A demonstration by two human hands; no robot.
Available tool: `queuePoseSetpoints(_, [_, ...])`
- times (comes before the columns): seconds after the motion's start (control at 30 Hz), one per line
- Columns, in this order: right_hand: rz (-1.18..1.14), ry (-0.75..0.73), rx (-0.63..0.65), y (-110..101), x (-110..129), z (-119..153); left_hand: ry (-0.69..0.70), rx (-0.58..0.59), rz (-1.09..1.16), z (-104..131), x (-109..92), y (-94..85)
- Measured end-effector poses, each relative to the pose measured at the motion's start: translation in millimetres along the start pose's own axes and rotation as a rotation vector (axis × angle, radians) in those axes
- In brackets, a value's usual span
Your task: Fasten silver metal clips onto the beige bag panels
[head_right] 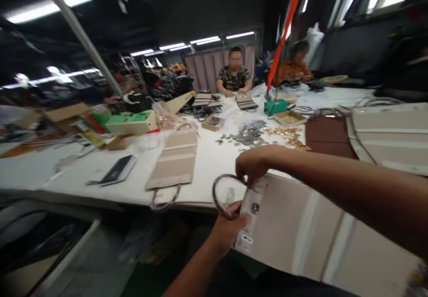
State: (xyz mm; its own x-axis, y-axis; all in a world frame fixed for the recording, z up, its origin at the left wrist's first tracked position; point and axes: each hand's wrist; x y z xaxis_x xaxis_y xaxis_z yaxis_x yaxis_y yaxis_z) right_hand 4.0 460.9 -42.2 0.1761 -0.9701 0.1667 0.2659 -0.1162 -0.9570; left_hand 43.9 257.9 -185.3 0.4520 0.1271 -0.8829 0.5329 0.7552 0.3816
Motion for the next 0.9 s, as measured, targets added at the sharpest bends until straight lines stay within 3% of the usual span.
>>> queuePoseSetpoints(0.07, [0.001,0.031,0.136,24,-6,-15,-0.074,-0.108,0.024,-8,37,-13.8])
queuePoseSetpoints(0.1, [-0.013,0.052,0.137,36,-8,-24,-0.103,-0.143,0.032,-9,52,-19.2])
queuePoseSetpoints(0.17, [-0.061,0.089,-0.005,55,-10,-37,-0.136,-0.200,0.051,-10,70,-25.0])
queuePoseSetpoints(0.23, [-0.140,0.094,-0.252,64,-12,-35,-0.149,-0.246,0.097,-10,78,-23.7])
queuePoseSetpoints(0.37, [-0.598,0.132,-0.860,65,-2,11,-0.212,-0.326,0.218,-10,75,-10.4])
queuePoseSetpoints(0.47, [-1.077,0.324,-1.146,81,15,46,-0.294,-0.348,0.273,-13,67,-1.0])
queuePoseSetpoints(0.57, [-1.378,0.413,-1.318,113,24,60,-0.318,-0.401,0.305,-19,59,7.5])
queuePoseSetpoints(0.67, [-1.451,0.440,-1.497,137,21,58,-0.320,-0.444,0.309,-24,54,14.9])
queuePoseSetpoints(0.77, [-1.467,0.424,-1.597,142,16,50,-0.334,-0.447,0.306,-25,52,19.0])
queuePoseSetpoints(0.9, [-1.509,0.436,-1.595,144,19,30,-0.351,-0.468,0.317,-25,50,19.6])
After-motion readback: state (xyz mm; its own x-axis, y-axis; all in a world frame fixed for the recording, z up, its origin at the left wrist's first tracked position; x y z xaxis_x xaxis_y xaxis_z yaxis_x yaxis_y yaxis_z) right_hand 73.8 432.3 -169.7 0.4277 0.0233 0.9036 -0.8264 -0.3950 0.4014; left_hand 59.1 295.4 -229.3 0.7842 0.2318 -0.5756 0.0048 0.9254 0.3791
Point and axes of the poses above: each hand's wrist, its own z-axis away from the middle knuckle, its own y-axis out of the palm, x = y × z, and after that the axes turned 12 degrees about -x, right-handed
